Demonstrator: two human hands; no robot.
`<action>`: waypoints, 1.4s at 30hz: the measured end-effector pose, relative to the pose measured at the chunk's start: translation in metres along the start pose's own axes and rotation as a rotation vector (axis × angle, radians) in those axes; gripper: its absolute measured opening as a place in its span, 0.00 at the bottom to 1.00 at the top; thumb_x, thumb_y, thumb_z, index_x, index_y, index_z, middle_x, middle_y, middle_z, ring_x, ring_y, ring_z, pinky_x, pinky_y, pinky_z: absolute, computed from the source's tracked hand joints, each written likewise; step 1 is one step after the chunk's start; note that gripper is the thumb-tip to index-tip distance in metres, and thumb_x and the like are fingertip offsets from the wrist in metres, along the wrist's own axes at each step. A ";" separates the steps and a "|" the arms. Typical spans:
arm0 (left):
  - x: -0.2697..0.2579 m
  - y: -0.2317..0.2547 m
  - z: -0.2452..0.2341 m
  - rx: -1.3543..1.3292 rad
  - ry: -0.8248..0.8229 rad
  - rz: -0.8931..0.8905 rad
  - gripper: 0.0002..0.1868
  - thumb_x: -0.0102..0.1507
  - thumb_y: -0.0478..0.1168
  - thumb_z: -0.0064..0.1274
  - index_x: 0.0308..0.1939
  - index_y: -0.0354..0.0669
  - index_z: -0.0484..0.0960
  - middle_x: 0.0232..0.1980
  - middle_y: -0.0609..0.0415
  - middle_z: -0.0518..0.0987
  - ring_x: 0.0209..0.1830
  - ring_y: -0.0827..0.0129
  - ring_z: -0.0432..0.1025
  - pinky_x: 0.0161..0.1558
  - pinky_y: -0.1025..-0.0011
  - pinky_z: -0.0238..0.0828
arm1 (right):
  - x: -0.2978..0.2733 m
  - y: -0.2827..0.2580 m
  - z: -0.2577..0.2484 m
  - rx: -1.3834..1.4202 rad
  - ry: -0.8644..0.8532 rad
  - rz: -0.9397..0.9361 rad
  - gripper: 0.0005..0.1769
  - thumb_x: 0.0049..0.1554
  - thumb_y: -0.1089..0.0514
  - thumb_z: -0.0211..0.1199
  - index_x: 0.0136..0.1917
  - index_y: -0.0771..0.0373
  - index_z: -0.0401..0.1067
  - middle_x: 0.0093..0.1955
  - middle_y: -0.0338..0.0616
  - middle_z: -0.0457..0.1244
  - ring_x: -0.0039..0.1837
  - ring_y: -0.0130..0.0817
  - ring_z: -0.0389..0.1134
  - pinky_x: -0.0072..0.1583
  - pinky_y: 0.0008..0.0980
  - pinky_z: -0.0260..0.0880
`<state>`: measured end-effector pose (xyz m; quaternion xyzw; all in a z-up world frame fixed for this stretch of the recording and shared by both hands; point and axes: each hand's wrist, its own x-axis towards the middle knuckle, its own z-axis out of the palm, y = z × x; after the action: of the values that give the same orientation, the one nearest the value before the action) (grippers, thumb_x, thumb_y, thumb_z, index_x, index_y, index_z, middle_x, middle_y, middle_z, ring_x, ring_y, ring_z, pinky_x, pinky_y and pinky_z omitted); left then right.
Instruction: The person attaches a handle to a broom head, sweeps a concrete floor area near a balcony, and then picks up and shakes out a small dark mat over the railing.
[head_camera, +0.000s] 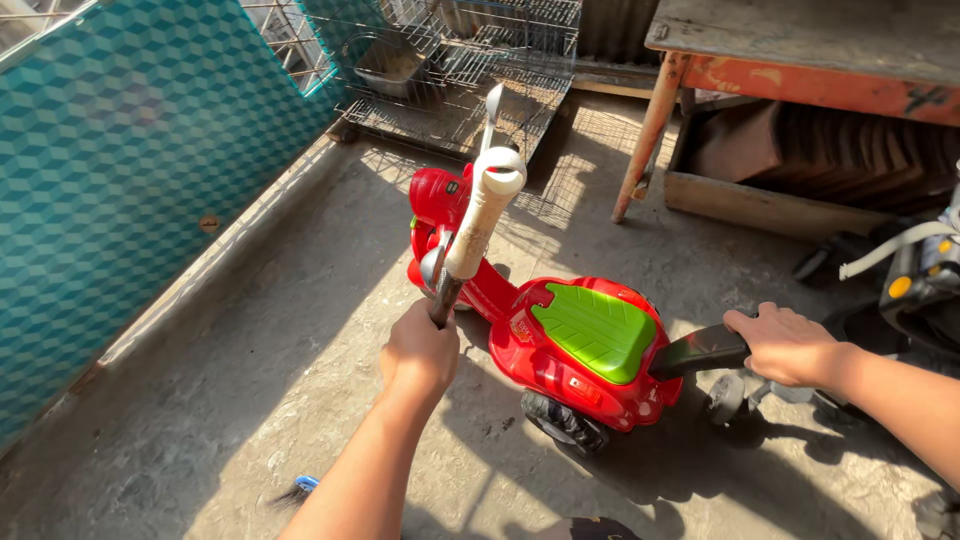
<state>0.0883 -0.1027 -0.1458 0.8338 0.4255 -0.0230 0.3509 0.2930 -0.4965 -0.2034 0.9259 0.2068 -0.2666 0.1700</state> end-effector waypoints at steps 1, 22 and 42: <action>-0.003 -0.001 0.004 0.012 -0.008 0.038 0.14 0.64 0.51 0.49 0.50 0.55 0.81 0.49 0.48 0.84 0.52 0.48 0.77 0.52 0.54 0.72 | -0.008 0.006 0.011 0.010 0.005 -0.002 0.30 0.56 0.50 0.66 0.69 0.43 0.60 0.64 0.49 0.60 0.69 0.47 0.64 0.68 0.43 0.67; -0.102 -0.028 0.007 0.206 -0.141 0.224 0.13 0.65 0.50 0.49 0.50 0.53 0.80 0.50 0.42 0.83 0.54 0.44 0.76 0.54 0.50 0.70 | -0.194 -0.056 0.178 0.274 -0.065 0.319 0.37 0.56 0.58 0.55 0.78 0.49 0.50 0.67 0.56 0.56 0.71 0.54 0.61 0.68 0.47 0.67; -0.164 -0.069 0.056 0.296 -0.075 0.512 0.12 0.62 0.45 0.49 0.46 0.47 0.78 0.45 0.42 0.83 0.51 0.48 0.77 0.56 0.53 0.68 | -0.230 -0.086 0.237 0.063 0.201 -0.111 0.47 0.50 0.51 0.73 0.75 0.57 0.51 0.69 0.52 0.51 0.68 0.49 0.58 0.62 0.40 0.71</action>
<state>-0.0520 -0.2237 -0.1720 0.9548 0.1799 -0.0265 0.2353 -0.0256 -0.5907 -0.2808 0.9398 0.2655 -0.1880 0.1044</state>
